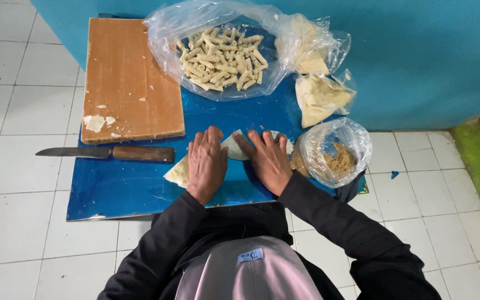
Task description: The person tears small pieces from thin dough sheets on a blue table, folds and presses each piece over a brown filling from a covered bowl, and sets the folded pieces aside while working through the dough stack.
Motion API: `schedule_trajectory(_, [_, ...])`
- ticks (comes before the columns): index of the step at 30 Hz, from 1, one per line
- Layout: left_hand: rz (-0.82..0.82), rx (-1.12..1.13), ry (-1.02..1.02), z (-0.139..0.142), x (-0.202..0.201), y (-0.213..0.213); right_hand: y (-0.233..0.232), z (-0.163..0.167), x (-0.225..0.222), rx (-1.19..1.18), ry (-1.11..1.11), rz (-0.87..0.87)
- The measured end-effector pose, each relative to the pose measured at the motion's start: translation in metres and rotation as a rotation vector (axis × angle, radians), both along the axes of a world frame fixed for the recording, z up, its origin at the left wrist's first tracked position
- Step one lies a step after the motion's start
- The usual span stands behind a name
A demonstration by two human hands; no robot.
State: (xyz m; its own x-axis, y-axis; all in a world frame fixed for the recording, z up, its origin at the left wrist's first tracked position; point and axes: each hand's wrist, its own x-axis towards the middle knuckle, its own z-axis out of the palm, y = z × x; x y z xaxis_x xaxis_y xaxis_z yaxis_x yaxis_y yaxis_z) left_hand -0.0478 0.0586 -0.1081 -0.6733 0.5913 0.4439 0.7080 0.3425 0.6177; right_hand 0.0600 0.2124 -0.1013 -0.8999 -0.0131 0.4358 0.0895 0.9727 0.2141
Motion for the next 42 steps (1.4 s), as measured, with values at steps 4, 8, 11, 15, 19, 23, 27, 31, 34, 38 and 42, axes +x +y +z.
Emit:
schedule_trajectory(4, [-0.005,0.012,0.037,-0.002,0.000,0.003,0.016,0.023,0.009,0.078,-0.020,-0.127])
schedule_trajectory(8, [-0.056,0.102,-0.024,-0.003,-0.002,0.007,0.080,0.067,0.063,-0.192,-0.014,-0.184])
schedule_trajectory(11, [-0.071,0.162,-0.171,-0.004,-0.004,0.004,0.119,0.069,0.102,-0.164,-0.199,-0.363])
schedule_trajectory(15, [-0.096,0.216,-0.336,-0.005,-0.010,0.003,0.127,0.032,0.120,-0.166,-0.320,-0.384])
schedule_trajectory(19, [-0.143,0.257,-0.377,-0.005,-0.013,0.002,0.120,0.013,0.125,-0.272,-0.200,-0.336])
schedule_trajectory(23, [-0.163,0.270,-0.413,-0.006,-0.013,0.002,0.120,0.027,0.122,-0.263,-0.142,-0.270])
schedule_trajectory(27, [-0.192,0.305,-0.379,-0.010,-0.014,0.005,0.113,0.062,0.113,-0.599,-0.071,-0.266])
schedule_trajectory(31, [-0.215,0.319,-0.392,-0.012,-0.014,0.007,0.070,0.065,0.069,-0.830,0.003,-0.046])
schedule_trajectory(34, [-0.204,0.308,-0.367,-0.011,-0.014,0.011,0.024,0.033,0.015,-0.884,0.016,0.106])
schedule_trajectory(38, [-0.224,0.301,-0.376,-0.011,-0.014,0.012,-0.009,-0.004,-0.007,-0.572,0.112,0.088])
schedule_trajectory(42, [-0.343,0.287,-0.387,-0.008,-0.018,0.005,-0.011,-0.011,0.009,-0.508,0.123,0.173])
